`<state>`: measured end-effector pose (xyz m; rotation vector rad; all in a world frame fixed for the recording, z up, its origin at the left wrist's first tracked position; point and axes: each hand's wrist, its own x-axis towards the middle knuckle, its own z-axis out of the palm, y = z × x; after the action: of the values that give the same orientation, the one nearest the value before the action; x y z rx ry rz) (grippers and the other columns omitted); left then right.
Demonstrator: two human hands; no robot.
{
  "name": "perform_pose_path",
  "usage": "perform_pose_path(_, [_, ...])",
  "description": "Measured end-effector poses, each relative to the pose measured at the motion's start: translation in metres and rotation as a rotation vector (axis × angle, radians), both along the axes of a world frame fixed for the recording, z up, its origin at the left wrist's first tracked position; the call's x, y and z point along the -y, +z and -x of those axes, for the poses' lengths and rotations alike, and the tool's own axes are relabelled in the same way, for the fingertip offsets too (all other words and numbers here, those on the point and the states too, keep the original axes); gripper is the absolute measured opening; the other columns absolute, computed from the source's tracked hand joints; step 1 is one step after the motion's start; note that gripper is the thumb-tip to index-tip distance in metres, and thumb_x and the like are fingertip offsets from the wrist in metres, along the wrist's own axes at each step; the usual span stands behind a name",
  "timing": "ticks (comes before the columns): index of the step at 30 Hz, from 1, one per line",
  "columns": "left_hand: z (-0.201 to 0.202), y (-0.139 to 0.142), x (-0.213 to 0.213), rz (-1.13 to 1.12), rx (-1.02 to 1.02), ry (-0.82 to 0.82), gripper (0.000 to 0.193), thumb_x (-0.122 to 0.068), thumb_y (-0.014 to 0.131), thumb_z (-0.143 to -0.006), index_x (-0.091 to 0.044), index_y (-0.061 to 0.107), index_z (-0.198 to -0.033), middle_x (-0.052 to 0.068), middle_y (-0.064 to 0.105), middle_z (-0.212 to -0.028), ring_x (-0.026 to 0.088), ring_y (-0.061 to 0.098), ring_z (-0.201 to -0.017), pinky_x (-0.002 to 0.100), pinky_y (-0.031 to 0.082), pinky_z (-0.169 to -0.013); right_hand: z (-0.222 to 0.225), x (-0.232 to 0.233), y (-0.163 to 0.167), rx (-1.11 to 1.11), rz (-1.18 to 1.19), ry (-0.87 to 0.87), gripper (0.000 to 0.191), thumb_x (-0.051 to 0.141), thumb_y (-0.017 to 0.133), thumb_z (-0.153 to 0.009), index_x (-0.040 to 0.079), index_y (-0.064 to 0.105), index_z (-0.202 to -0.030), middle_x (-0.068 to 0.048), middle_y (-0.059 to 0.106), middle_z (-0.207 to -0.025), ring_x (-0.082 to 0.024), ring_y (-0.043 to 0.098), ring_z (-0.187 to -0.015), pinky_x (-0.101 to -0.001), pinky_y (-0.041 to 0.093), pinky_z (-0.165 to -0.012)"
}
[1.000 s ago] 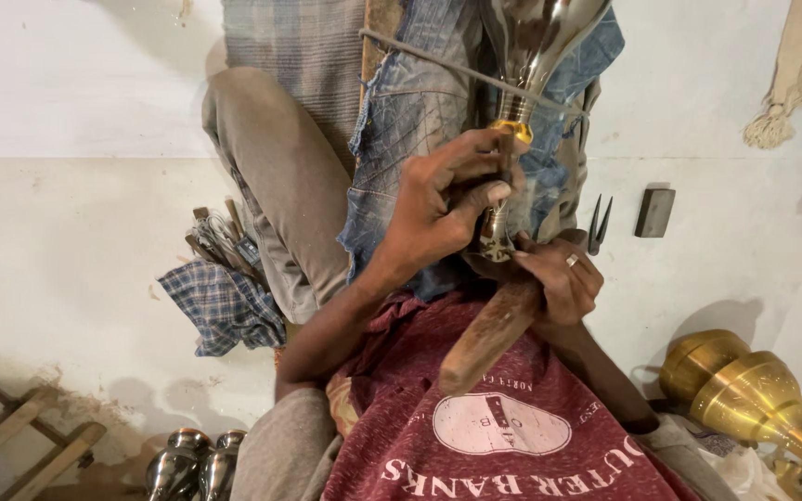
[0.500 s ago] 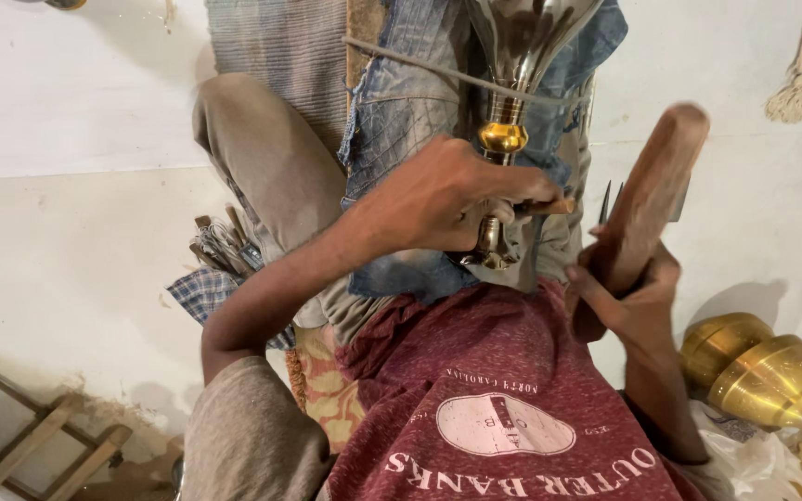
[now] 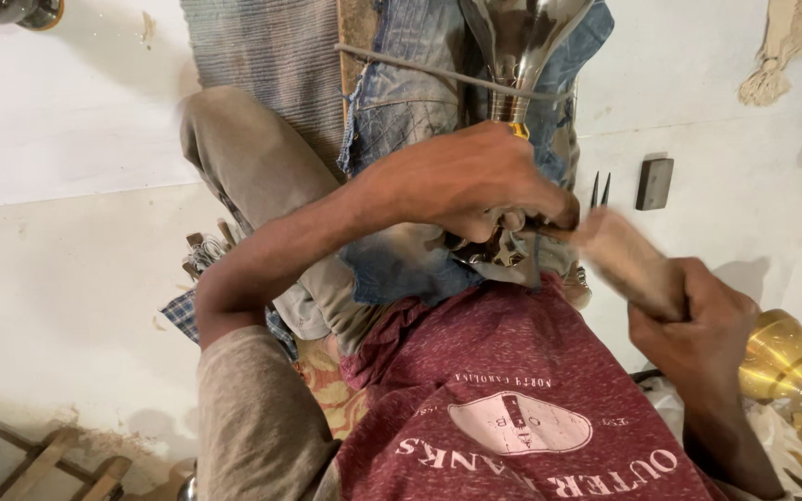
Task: The person sits on the floor with a brass vessel stem held between their legs and hammers a gold band onto the stem using a wooden mallet and a small punch. They reposition the vessel, rotate it, and reset the punch repeatedly as they work around the band.
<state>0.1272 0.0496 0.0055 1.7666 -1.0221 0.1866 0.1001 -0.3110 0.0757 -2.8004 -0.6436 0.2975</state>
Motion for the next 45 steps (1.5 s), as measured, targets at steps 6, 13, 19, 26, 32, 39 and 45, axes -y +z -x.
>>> perform_pose_path(6, [-0.017, -0.001, 0.000, 0.080, 0.037, -0.159, 0.042, 0.009, 0.065, -0.074, -0.012, 0.072, -0.109, 0.001, 0.067, -0.073, 0.010, 0.061, -0.059, 0.028, 0.042, -0.044, 0.018, 0.011, -0.014, 0.040, -0.133, -0.009, 0.027, 0.003, 0.079, -0.087, -0.004, 0.066, -0.110, -0.009, 0.068, -0.088, -0.012, 0.065, -0.072, -0.0257, 0.054, -0.058])
perform_pose_path(13, [-0.027, 0.004, -0.001, 0.163, 0.201, -0.240, 0.036, -0.002, 0.071, -0.069, -0.016, 0.073, -0.102, -0.003, 0.064, -0.071, 0.016, 0.060, -0.063, 0.033, 0.038, -0.057, 0.039, 0.025, -0.018, 0.167, -0.266, 0.037, 0.018, 0.008, 0.077, -0.091, 0.002, 0.065, -0.103, -0.006, 0.068, -0.084, -0.010, 0.063, -0.065, -0.0234, 0.051, -0.055])
perform_pose_path(19, [-0.020, 0.001, -0.004, 0.288, -0.111, -0.269, 0.023, 0.005, 0.061, -0.092, -0.008, 0.072, -0.107, 0.002, 0.071, -0.081, 0.011, 0.070, -0.070, 0.026, 0.050, -0.056, 0.020, 0.003, -0.057, -0.155, -0.651, 0.155, 0.025, 0.023, 0.069, -0.095, 0.004, 0.061, -0.108, -0.010, 0.064, -0.076, -0.007, 0.061, -0.057, -0.0222, 0.047, -0.044])
perform_pose_path(26, [0.069, 0.009, 0.002, 1.080, -0.465, 0.677, 0.021, 0.006, 0.060, -0.102, 0.001, 0.062, -0.123, 0.013, 0.074, -0.103, 0.018, 0.078, -0.089, 0.031, 0.068, -0.081, 0.024, -0.067, -0.096, 0.246, -0.617, 0.432, 0.039, 0.027, 0.074, -0.102, -0.001, 0.062, -0.127, -0.022, 0.072, -0.117, -0.032, 0.077, -0.095, -0.0412, 0.063, -0.074])
perform_pose_path(32, [0.112, 0.020, 0.048, 1.214, -0.531, 0.744, 0.024, 0.005, 0.068, -0.104, 0.002, 0.059, -0.126, 0.015, 0.073, -0.104, 0.018, 0.073, -0.096, 0.031, 0.063, -0.089, 0.000, -0.112, -0.083, 0.343, -0.645, 0.520, 0.029, 0.011, 0.080, -0.086, -0.005, 0.069, -0.108, -0.016, 0.073, -0.101, -0.030, 0.075, -0.084, -0.0422, 0.060, -0.071])
perform_pose_path(39, [0.102, 0.013, 0.053, 1.178, -0.530, 0.839, 0.024, 0.003, 0.067, -0.104, 0.003, 0.059, -0.126, 0.016, 0.074, -0.105, 0.018, 0.075, -0.093, 0.029, 0.063, -0.085, 0.005, -0.112, -0.052, 0.486, -0.484, 0.714, 0.010, 0.005, 0.079, -0.089, -0.001, 0.071, -0.093, -0.013, 0.073, -0.092, -0.026, 0.070, -0.078, -0.0406, 0.059, -0.071])
perform_pose_path(45, [0.083, 0.023, 0.037, 0.893, -0.603, 0.838, 0.031, 0.006, 0.067, -0.101, 0.003, 0.060, -0.131, 0.013, 0.077, -0.111, 0.018, 0.077, -0.103, 0.030, 0.065, -0.092, 0.011, -0.128, -0.029, 0.461, -0.391, 0.779, 0.017, 0.007, 0.079, -0.093, 0.006, 0.064, -0.085, -0.009, 0.071, -0.086, -0.020, 0.066, -0.077, -0.0374, 0.057, -0.072])
